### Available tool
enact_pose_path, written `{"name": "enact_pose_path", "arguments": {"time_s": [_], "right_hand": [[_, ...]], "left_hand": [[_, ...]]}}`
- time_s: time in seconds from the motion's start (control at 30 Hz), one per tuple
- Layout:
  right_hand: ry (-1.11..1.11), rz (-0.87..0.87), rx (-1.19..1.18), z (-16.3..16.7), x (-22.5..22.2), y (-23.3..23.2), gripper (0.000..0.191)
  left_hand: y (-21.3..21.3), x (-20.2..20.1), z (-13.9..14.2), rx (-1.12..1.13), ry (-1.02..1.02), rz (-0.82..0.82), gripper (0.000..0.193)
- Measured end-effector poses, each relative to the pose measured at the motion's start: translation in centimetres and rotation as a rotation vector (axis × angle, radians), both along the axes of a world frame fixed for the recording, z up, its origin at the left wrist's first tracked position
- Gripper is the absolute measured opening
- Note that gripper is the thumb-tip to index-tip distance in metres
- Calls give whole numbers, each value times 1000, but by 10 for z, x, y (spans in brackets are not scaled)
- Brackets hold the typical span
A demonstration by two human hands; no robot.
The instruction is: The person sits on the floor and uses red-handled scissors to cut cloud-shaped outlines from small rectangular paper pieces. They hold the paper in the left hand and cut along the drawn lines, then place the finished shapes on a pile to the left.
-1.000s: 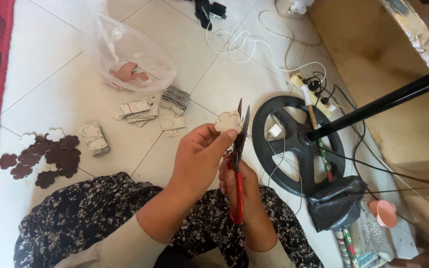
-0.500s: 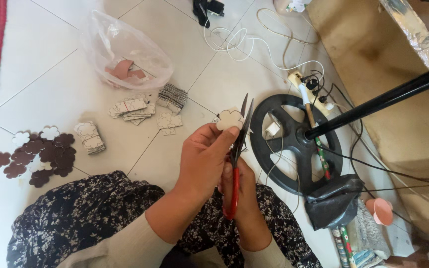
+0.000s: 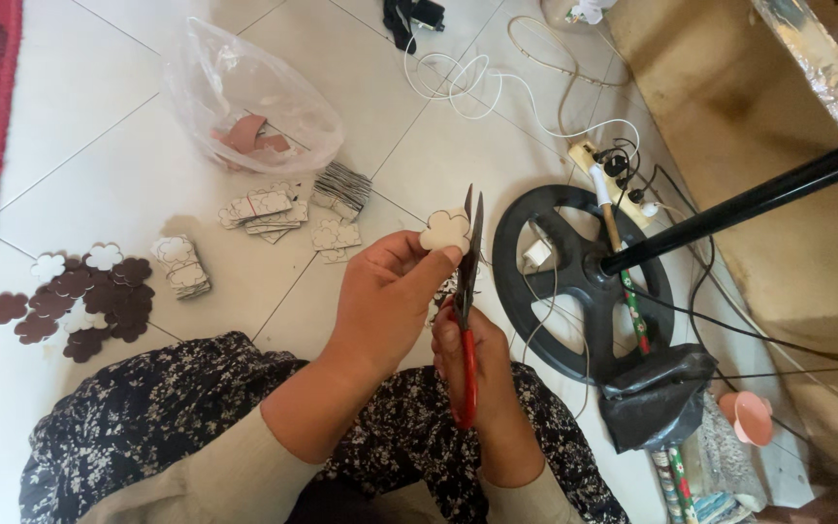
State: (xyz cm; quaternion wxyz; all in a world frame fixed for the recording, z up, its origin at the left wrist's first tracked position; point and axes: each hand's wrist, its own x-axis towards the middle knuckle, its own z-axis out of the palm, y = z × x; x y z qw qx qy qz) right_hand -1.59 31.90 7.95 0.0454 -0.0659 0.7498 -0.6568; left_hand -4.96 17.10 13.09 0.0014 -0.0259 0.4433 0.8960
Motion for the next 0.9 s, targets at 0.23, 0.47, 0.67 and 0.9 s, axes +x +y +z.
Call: {"name": "enact_pose_path", "arguments": {"time_s": [0.23,0.47,0.67,0.9], "right_hand": [[17,46,31,1,-1,5,46],[13,84,37,11,-1,5,48],[36,142,-1,15,-1,7,51],[49,147,33,10,0,10,49]], "left_hand": [[-10,-3,0,-91,-9,-38,12],[-24,-3,9,-142,59,-100,14],[-38,-3,17,-371,-17,-211,19],[-40,-2,21,-389,-24,-216,19]]}}
